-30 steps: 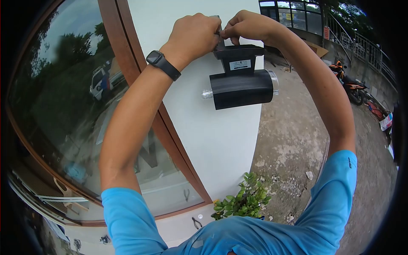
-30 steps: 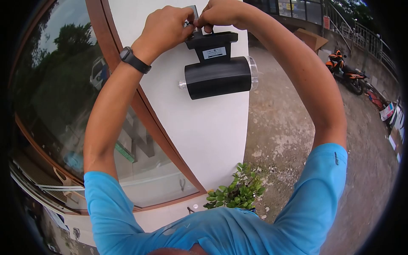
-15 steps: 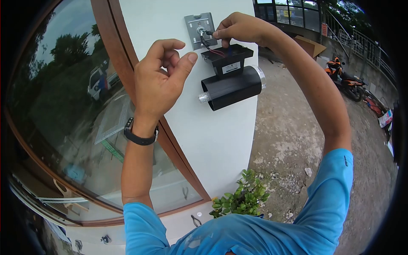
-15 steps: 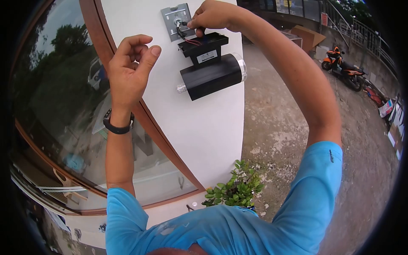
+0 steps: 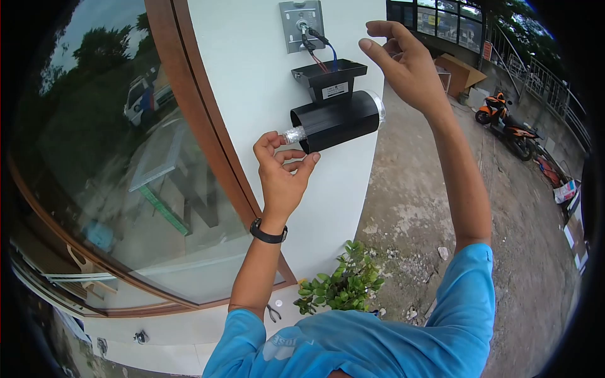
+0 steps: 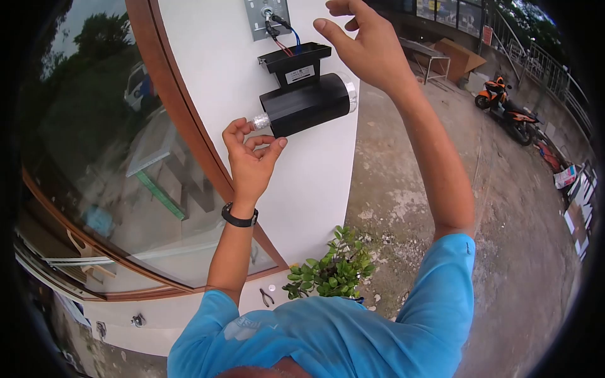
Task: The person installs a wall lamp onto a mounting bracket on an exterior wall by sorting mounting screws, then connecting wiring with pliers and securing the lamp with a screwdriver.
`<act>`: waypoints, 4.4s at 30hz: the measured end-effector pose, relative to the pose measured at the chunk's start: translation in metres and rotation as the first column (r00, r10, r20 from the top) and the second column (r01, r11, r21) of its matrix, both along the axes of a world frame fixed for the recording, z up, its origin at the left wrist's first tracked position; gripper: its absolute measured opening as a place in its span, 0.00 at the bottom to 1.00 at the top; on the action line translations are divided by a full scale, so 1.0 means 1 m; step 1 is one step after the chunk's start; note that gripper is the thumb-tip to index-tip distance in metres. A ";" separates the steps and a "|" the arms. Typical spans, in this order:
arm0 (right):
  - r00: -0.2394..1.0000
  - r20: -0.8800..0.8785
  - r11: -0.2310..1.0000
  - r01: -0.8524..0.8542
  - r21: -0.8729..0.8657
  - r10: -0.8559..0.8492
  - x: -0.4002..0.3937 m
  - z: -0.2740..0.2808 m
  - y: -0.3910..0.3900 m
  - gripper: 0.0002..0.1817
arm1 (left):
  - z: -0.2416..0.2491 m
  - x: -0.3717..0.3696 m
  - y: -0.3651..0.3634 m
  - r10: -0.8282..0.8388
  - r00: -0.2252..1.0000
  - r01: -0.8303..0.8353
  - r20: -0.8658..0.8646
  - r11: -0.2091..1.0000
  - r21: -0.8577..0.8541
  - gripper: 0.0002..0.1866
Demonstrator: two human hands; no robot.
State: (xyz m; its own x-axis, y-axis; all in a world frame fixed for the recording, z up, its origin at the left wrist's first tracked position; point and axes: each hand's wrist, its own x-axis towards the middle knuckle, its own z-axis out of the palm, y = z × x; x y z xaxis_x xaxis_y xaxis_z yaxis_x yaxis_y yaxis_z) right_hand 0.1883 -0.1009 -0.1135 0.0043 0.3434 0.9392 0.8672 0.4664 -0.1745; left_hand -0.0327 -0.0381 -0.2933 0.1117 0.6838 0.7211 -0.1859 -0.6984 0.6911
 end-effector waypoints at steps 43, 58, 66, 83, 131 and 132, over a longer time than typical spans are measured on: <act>0.904 -0.232 0.894 -0.262 0.364 0.359 -0.012 -0.080 0.064 0.02 | 0.115 -0.058 -0.006 -0.156 0.949 0.120 0.275 0.982 0.143 0.33; 0.889 0.422 0.847 -0.356 0.394 0.178 0.003 0.017 0.125 0.10 | 0.141 -0.054 -0.027 -0.036 0.974 -0.008 0.223 0.981 0.192 0.35; 0.885 0.429 0.835 -0.368 0.409 0.181 0.011 0.020 0.140 0.09 | 0.168 -0.042 -0.037 0.120 0.981 -0.154 0.151 0.960 0.235 0.35; 0.889 0.430 0.840 -0.349 0.415 0.157 0.012 0.017 0.146 0.12 | 0.169 -0.051 -0.048 0.131 0.980 -0.153 0.147 0.976 0.154 0.33; 0.890 -0.383 0.952 -0.296 -0.073 0.247 0.023 -0.151 0.090 0.34 | -1.024 -0.146 -0.106 -0.356 0.704 -0.591 -0.614 0.184 -0.785 0.20; 0.886 -0.400 0.950 -0.297 -0.095 0.237 0.027 -0.155 0.100 0.34 | -1.024 -0.129 -0.100 -0.353 0.691 -0.634 -0.631 0.122 -0.763 0.21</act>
